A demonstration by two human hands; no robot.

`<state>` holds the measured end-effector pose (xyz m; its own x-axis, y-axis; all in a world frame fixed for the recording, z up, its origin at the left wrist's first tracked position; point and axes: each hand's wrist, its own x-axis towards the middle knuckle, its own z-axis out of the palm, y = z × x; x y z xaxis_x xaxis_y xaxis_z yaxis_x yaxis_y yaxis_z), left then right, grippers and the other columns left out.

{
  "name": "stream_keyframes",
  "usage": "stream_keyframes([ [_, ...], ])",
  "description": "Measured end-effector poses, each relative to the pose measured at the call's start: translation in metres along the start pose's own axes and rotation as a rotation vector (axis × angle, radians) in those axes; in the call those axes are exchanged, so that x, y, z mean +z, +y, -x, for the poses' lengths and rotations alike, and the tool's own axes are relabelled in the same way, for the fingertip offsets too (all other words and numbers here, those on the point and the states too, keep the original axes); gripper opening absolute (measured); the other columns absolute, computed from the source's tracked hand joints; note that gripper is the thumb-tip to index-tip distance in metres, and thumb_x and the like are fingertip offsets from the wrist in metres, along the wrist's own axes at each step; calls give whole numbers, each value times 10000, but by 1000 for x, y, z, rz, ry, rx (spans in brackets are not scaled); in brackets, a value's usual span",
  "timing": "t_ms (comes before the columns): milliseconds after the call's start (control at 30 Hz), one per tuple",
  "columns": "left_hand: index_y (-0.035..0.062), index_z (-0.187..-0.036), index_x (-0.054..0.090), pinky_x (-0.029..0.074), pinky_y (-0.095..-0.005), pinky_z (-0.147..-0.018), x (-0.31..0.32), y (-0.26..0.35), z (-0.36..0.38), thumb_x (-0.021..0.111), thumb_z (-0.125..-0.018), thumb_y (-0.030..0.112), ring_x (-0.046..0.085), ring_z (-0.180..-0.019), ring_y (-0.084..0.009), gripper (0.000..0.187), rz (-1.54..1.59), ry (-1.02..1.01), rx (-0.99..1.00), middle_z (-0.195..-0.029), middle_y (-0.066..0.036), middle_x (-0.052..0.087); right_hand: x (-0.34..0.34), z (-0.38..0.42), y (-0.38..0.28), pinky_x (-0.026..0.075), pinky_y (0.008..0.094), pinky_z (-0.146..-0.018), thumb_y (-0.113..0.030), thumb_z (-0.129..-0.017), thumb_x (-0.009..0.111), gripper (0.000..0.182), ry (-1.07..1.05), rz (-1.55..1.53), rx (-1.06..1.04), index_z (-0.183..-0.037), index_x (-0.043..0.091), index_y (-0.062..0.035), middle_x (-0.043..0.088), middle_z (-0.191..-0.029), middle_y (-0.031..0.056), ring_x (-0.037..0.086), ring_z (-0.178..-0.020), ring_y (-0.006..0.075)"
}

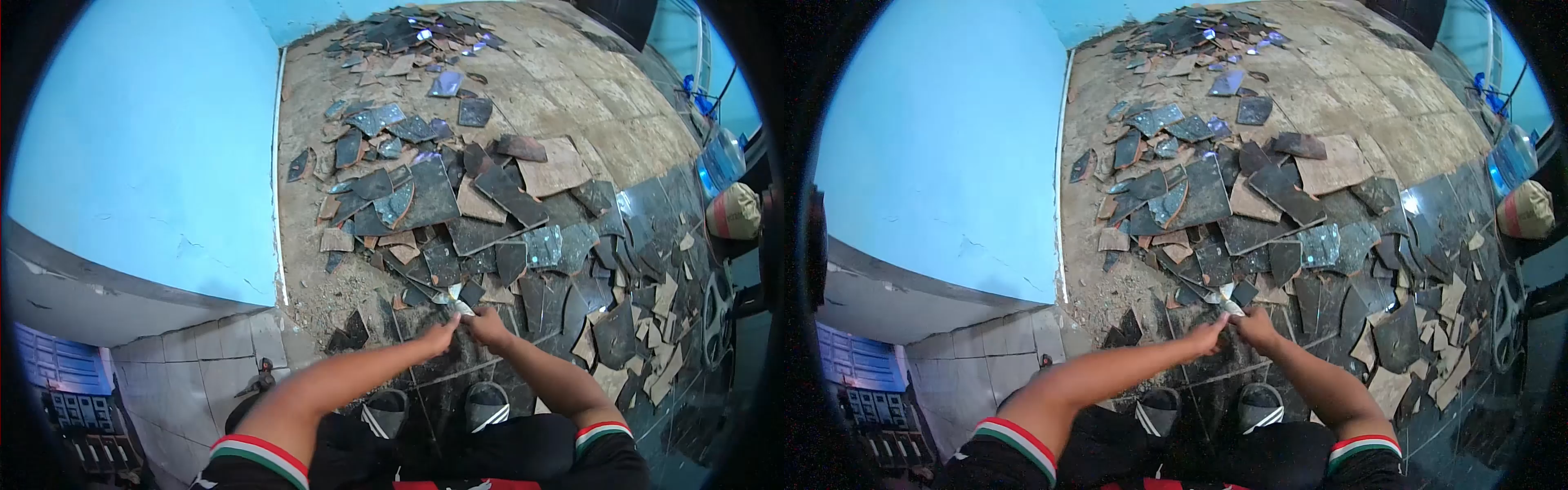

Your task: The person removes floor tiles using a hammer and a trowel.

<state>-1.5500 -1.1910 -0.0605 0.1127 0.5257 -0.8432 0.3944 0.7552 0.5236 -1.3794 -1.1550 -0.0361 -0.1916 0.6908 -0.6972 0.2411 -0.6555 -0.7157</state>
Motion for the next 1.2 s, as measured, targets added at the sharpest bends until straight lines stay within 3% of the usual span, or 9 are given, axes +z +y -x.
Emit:
stream_keyframes([
  [133,36,-1474,430,457,-569,-1003,28,30,1,486,-937,785,560,-1271,-336,924,810,-75,25,-1407,-163,556,15,-14,-28,497,374,-553,-251,-961,684,329,5,-148,-7,-1032,690,71,688,-809,131,635,-634,209],
  [267,50,-1414,468,422,-449,-1060,31,74,21,592,-931,714,520,-1287,-280,831,869,-12,147,-1419,-136,530,11,-12,-38,494,407,-540,-261,-940,731,351,79,-6,-181,-949,695,88,696,-787,128,623,-647,183],
  [500,-49,-1433,425,423,-409,-1097,34,95,43,774,-874,535,549,-1294,-280,882,777,139,352,-1410,-213,531,2,-12,-50,438,385,-525,-225,-919,763,323,-2,-157,-258,-782,676,54,622,-676,62,532,-618,128],
  [700,-43,-1393,470,435,-402,-1072,43,106,45,763,-905,469,567,-1257,-248,766,788,265,422,-1343,-175,574,-9,19,-92,420,330,-572,-255,-924,754,304,1,-63,-281,-836,703,32,625,-718,27,513,-647,107],
  [800,-75,-1474,380,429,-401,-1096,37,114,52,783,-877,478,534,-1321,-296,909,785,203,436,-1398,-229,540,-7,10,-89,425,334,-585,-256,-932,743,295,-5,-128,-276,-844,708,23,628,-722,25,511,-649,113],
  [1033,-14,-1369,517,449,-389,-1042,30,101,26,766,-899,417,574,-1228,-244,685,873,113,330,-1316,-180,591,-5,-17,-67,476,388,-538,-255,-942,742,316,14,-54,-230,-822,683,31,668,-730,78,594,-634,161],
  [1067,31,-1338,563,457,-378,-1006,33,98,24,702,-929,544,586,-1185,-212,671,823,153,317,-1253,-126,624,-5,-19,-66,494,381,-524,-270,-948,730,306,42,101,-207,-897,693,29,683,-753,90,632,-630,190],
  [1167,128,-1354,570,489,-380,-935,23,90,16,588,-945,684,625,-1115,-206,690,956,2,176,-1272,-56,620,-2,-18,-61,508,369,-548,-260,-952,710,294,-3,-185,-89,-996,694,30,687,-776,88,647,-628,208],
  [1200,169,-1373,580,470,-376,-948,18,85,10,510,-949,746,613,-1134,-211,720,926,-20,56,-1282,-43,622,-5,-25,-52,525,349,-591,-214,-961,667,307,-75,-98,-62,-1157,651,21,698,-878,109,678,-712,215],
])
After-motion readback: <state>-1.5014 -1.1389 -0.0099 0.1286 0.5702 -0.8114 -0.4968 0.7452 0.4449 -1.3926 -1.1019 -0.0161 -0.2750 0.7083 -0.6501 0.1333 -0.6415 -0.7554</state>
